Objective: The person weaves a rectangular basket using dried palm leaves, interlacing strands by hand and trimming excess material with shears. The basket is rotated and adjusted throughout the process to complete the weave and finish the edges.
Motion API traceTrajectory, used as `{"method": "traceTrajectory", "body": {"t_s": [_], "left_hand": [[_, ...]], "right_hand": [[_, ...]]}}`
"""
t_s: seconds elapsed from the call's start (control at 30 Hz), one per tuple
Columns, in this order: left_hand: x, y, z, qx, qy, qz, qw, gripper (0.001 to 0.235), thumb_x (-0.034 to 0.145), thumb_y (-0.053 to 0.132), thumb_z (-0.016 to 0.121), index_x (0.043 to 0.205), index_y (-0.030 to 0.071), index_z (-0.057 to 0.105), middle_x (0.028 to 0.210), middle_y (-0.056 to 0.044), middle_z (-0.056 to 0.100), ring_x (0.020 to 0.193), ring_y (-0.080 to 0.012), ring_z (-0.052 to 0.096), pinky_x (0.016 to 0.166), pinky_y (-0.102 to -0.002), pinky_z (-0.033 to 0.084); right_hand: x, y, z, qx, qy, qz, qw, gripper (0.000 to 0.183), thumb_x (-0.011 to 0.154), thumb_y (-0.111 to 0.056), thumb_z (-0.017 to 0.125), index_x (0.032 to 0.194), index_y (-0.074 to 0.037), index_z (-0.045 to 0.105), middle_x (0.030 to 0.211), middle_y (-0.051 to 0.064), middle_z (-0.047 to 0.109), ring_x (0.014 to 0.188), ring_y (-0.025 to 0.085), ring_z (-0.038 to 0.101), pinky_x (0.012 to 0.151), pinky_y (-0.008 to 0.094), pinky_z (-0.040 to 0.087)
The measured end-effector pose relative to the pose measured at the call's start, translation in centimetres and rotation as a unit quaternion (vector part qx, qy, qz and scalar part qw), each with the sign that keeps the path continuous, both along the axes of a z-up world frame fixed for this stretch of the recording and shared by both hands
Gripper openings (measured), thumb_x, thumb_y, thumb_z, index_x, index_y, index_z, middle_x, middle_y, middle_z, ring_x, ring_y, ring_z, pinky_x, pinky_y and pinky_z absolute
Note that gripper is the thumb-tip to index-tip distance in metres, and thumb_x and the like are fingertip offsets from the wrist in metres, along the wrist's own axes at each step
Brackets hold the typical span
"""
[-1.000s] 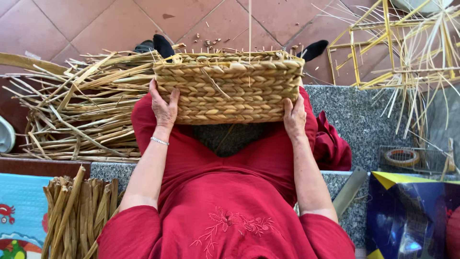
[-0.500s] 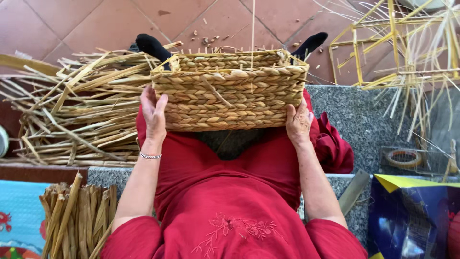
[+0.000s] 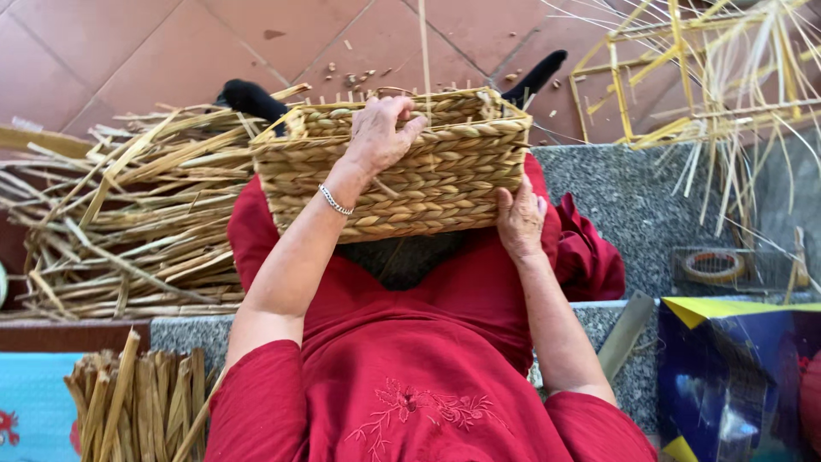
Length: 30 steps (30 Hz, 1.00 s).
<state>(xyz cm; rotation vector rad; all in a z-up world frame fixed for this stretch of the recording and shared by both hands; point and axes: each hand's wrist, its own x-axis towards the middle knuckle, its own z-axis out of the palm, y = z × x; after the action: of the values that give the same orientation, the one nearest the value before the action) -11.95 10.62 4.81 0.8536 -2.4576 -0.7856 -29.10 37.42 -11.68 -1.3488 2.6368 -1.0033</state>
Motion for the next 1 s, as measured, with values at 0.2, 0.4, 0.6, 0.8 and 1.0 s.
{"method": "traceTrajectory", "body": {"t_s": [0.2,0.4,0.6,0.8,1.0], "left_hand": [[-2.2,-0.8,-2.5,0.158,0.036,-0.036,0.986,0.017,0.083,0.022,0.078,0.09,0.007,0.073,0.076,-0.002,0.07,0.071,-0.0126,0.066,0.068,-0.03,0.053],[-2.0,-1.2,-3.6,0.2,0.047,-0.025,0.978,0.014,0.088,0.017,0.077,0.088,0.005,0.069,0.069,-0.001,0.065,0.064,-0.0096,0.058,0.061,-0.028,0.049],[-2.5,-1.7,-3.4,0.144,0.059,-0.04,0.987,0.017,0.091,0.018,0.074,0.087,0.005,0.066,0.067,-0.003,0.064,0.06,-0.0102,0.058,0.06,-0.031,0.049],[-3.1,-2.2,-3.1,0.196,0.109,-0.074,0.972,0.012,0.096,0.013,0.067,0.089,0.004,0.064,0.071,-0.003,0.068,0.063,-0.0094,0.061,0.059,-0.029,0.051],[-5.1,-5.1,-0.3,0.34,0.305,0.008,0.89,0.013,0.1,0.01,0.056,0.088,0.008,0.061,0.07,-0.003,0.07,0.058,-0.0107,0.067,0.051,-0.026,0.056]], "right_hand": [[0.8,-0.3,3.4,0.003,0.045,0.002,0.999,0.058,0.106,-0.037,0.064,0.149,-0.003,0.045,0.109,0.017,0.068,0.101,0.036,0.063,0.097,0.051,0.041],[2.0,-1.6,13.2,-0.138,0.119,0.054,0.982,0.074,0.077,-0.008,0.088,0.143,-0.008,0.054,0.146,0.022,0.054,0.133,0.04,0.051,0.115,0.049,0.038],[3.6,-8.0,17.0,-0.099,0.234,0.175,0.951,0.056,0.085,-0.02,0.084,0.137,-0.017,0.064,0.151,0.011,0.052,0.142,0.039,0.043,0.117,0.063,0.025],[3.2,-10.6,15.6,-0.056,0.179,0.203,0.961,0.045,0.093,-0.013,0.077,0.136,-0.02,0.066,0.134,0.0,0.06,0.134,0.026,0.051,0.12,0.062,0.024],[3.9,-9.9,15.3,-0.058,0.183,0.19,0.963,0.049,0.088,-0.011,0.077,0.134,-0.021,0.066,0.133,0.0,0.061,0.132,0.026,0.052,0.12,0.063,0.022]]}}
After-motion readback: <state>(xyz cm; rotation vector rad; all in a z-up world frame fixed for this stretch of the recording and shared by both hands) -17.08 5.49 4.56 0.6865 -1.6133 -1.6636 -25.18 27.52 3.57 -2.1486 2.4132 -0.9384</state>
